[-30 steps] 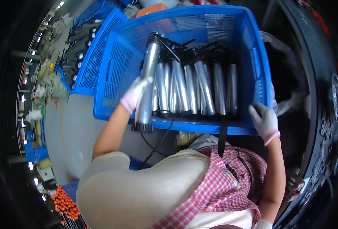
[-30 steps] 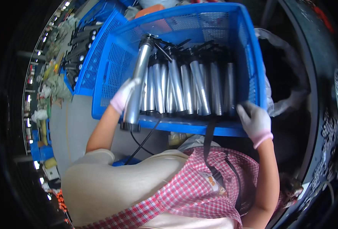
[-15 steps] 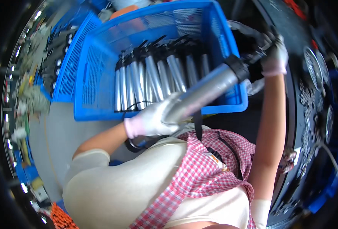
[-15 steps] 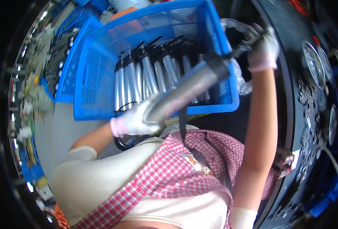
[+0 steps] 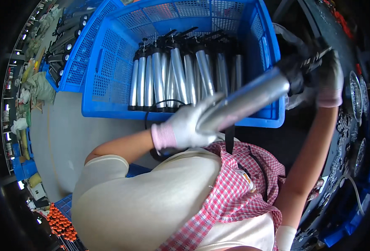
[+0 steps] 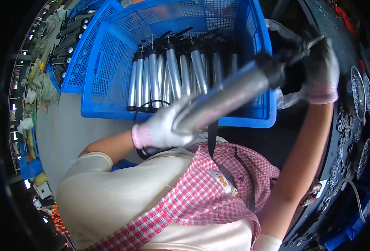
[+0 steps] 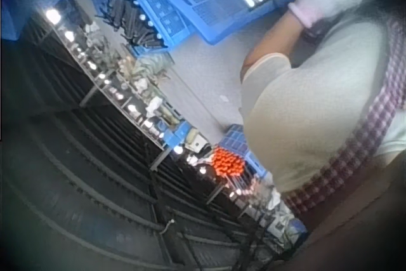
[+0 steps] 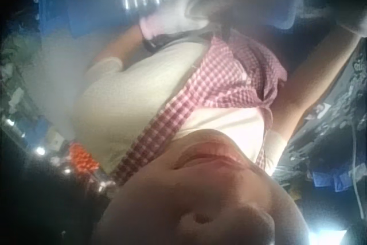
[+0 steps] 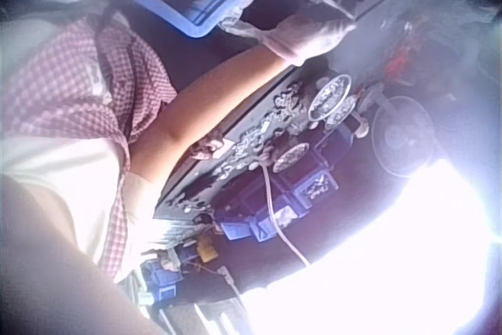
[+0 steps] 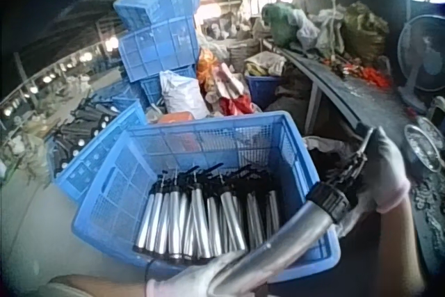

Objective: Assembling mechanical components into a caulking gun housing and body.

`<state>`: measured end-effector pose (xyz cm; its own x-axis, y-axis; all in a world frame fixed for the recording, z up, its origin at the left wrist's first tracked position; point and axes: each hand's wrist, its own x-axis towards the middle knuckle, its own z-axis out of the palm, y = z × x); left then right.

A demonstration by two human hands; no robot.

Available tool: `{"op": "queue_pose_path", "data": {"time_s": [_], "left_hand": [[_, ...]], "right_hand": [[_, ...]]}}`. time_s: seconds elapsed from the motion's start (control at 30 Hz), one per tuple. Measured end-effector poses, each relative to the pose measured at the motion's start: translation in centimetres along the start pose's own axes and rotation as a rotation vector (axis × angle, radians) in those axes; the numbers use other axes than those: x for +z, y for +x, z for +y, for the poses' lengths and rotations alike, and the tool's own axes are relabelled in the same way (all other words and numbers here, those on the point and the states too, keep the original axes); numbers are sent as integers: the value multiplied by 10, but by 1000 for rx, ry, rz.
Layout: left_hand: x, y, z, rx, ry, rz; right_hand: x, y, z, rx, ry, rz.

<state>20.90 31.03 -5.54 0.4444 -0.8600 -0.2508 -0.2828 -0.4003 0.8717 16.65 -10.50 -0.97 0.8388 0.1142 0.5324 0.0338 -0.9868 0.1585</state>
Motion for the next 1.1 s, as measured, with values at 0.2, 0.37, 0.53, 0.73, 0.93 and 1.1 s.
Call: {"op": "queue_pose_path", "data": {"time_s": [0.2,0.37,0.53,0.73,0.93,1.1], "left_hand": [[-69,59,-47,169,-782,208],[-84,120,-172,-48,-1295,68],[-68,159,-213,-42,-1342,10],[-52,160,-142,-2,-1352,-58],[-27,165,-85,128,-1415,-224],[-55,197,-56,481,-325,501]], "right_hand": [[-7,-58,18,182,-167,22],[19,-107,-30,883,808,151],[17,-135,-26,1145,1169,258],[23,-118,-45,1252,1130,194],[35,-25,-180,781,1322,-342],[60,-21,-233,988,1880,-348]]}}
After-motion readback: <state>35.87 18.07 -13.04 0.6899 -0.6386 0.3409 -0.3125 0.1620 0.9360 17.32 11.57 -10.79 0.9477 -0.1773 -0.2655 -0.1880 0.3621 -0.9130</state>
